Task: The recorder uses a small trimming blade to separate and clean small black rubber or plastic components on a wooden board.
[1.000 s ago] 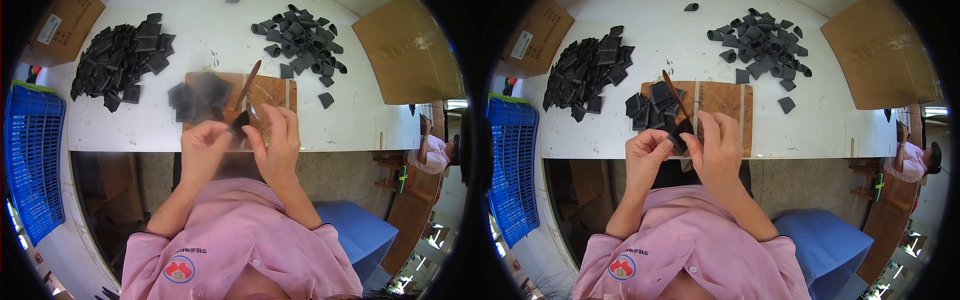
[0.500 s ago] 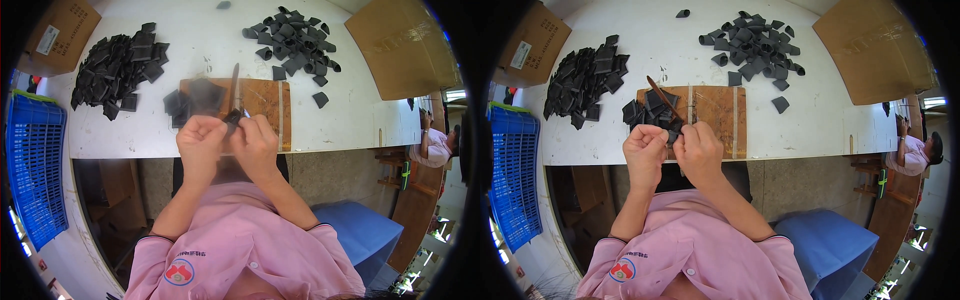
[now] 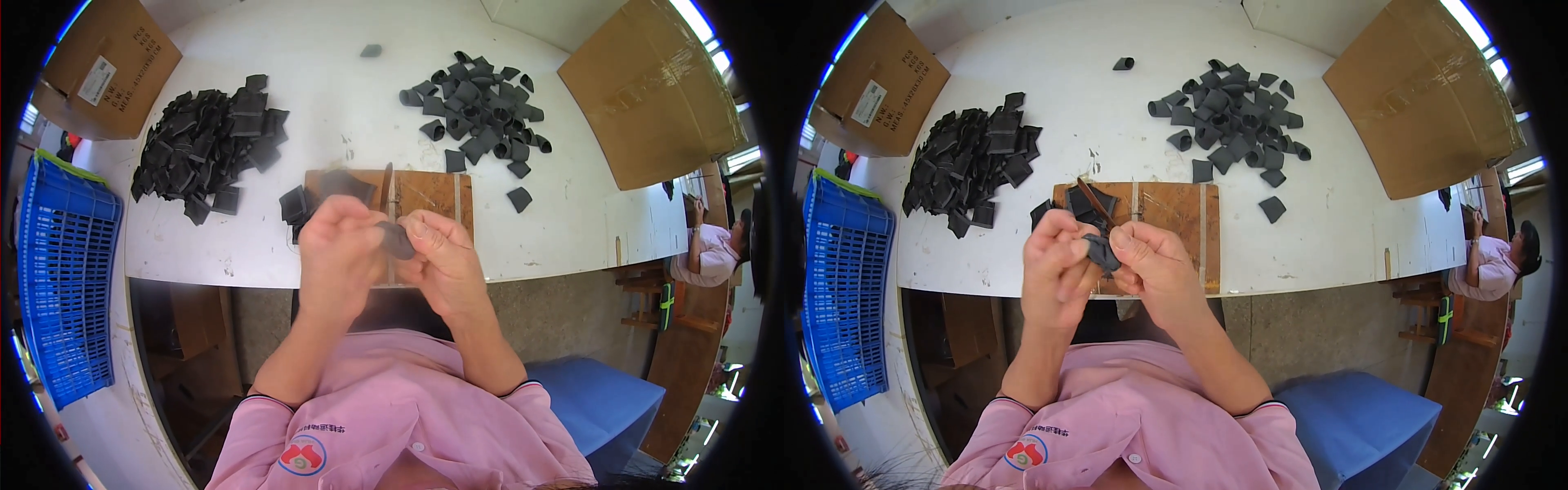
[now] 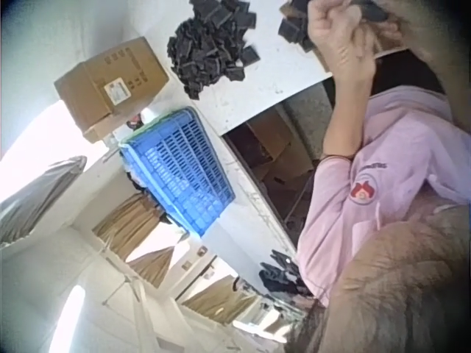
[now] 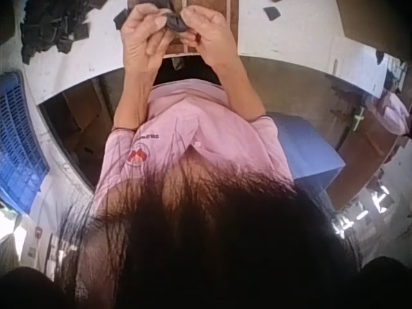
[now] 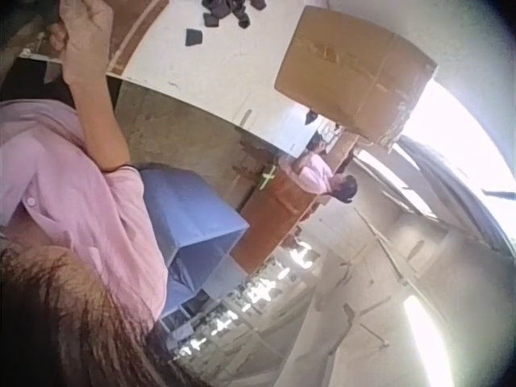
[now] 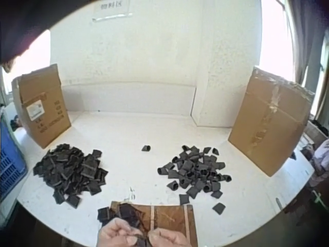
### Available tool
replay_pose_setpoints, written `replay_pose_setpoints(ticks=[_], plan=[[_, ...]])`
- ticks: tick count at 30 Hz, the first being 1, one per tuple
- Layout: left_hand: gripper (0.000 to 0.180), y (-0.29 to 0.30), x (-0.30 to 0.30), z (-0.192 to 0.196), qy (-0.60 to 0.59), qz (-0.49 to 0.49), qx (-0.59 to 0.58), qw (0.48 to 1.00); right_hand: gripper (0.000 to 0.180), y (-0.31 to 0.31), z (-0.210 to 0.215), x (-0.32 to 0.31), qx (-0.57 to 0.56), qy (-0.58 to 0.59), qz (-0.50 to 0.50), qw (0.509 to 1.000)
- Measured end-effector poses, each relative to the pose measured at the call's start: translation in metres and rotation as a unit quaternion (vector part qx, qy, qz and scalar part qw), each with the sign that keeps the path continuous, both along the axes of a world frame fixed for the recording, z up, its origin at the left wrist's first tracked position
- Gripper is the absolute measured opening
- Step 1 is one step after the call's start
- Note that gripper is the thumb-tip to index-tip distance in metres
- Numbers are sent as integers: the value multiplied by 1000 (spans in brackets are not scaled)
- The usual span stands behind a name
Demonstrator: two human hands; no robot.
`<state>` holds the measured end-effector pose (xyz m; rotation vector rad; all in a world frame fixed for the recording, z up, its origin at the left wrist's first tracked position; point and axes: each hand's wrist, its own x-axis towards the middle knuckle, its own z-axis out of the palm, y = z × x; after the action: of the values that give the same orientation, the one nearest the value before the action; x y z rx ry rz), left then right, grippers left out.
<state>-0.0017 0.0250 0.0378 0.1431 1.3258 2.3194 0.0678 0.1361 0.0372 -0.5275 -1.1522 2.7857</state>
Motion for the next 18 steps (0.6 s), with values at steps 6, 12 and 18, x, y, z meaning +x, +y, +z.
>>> replay_pose_setpoints(ticks=[6,12,18], plan=[[25,-2,-28,39,-218,-256,425,840,27,20,56,-39,275,89,11,957],[20,4,-42,5,-253,-158,275,914,26,26,14,-51,199,95,69,973],[17,7,-38,20,-309,-202,375,850,27,28,35,-55,237,100,48,965]])
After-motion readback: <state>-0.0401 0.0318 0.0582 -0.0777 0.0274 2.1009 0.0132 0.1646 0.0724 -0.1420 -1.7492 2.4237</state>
